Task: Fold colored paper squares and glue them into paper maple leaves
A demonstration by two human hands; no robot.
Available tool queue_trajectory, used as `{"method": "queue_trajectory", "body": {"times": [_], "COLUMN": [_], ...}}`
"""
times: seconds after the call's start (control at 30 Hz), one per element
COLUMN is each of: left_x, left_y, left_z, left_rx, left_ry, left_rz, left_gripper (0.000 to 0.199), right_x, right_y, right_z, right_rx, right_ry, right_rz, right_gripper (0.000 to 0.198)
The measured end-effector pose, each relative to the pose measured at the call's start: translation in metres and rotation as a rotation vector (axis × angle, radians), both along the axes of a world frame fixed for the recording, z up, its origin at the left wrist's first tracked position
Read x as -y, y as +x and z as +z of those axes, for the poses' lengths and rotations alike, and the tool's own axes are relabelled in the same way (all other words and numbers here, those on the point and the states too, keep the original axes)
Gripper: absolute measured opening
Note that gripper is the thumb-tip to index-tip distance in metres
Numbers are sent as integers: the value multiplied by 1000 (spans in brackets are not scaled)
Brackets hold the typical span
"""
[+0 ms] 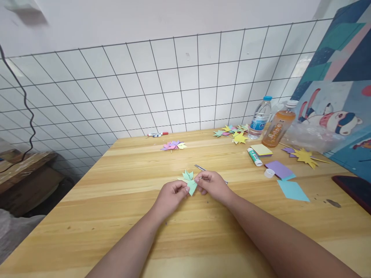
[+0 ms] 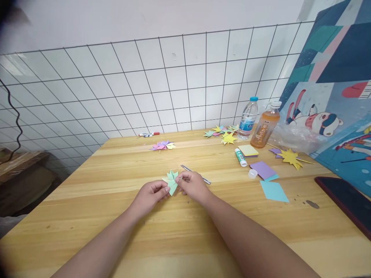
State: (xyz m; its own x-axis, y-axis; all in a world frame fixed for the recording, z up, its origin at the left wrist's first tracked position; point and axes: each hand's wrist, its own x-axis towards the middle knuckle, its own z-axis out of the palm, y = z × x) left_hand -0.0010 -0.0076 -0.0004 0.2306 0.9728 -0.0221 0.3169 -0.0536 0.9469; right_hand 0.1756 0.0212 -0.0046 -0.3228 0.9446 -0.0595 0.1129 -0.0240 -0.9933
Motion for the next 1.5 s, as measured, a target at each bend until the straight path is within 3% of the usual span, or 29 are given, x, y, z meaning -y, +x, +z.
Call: {"method": "queue_trajectory", "body": {"times": [0.43, 0.57, 0.7, 0.8, 0.93, 1.07, 1.13, 1.27, 1.33, 1.4, 1.5], "left_x": [1, 0, 0, 1, 2, 2, 2, 3, 4, 5, 5], "left_y": [2, -2, -4, -3, -4, -3, -1, 2, 3, 5, 6], "left_z": [7, 9, 8, 7, 6, 7, 8, 6, 3, 1, 0], "left_rx": [173, 295, 438, 511, 514, 412, 336, 193, 135, 111, 128], "left_ry": [-157, -232, -295, -354, -363, -274, -206, -20, 44, 60, 56], "left_rz": [23, 84, 85, 62, 51, 71, 74, 84, 88, 89, 69], "left_gripper": [32, 30, 24, 21, 23, 26, 28, 28, 25, 23, 23], "right_x": [4, 13, 16, 14, 12, 12, 11, 11, 11, 12, 13], "right_y": [1, 5, 9, 9, 8, 5, 1, -7, -10, -11, -10], "right_z": [3, 11, 15, 13, 11, 11, 10, 9, 9, 9, 10], "right_rx": [191, 338, 437, 472, 453, 369, 273, 24, -35, -6, 112], "right_ry": [283, 567, 826, 894, 871, 738, 609, 160, 54, 99, 297], "right_rz": [-8, -16, 175, 211, 177, 110, 47, -28, -39, -56, -97], "right_gripper": [19, 40, 30, 23, 16, 9, 7, 11, 13, 12, 6]}}
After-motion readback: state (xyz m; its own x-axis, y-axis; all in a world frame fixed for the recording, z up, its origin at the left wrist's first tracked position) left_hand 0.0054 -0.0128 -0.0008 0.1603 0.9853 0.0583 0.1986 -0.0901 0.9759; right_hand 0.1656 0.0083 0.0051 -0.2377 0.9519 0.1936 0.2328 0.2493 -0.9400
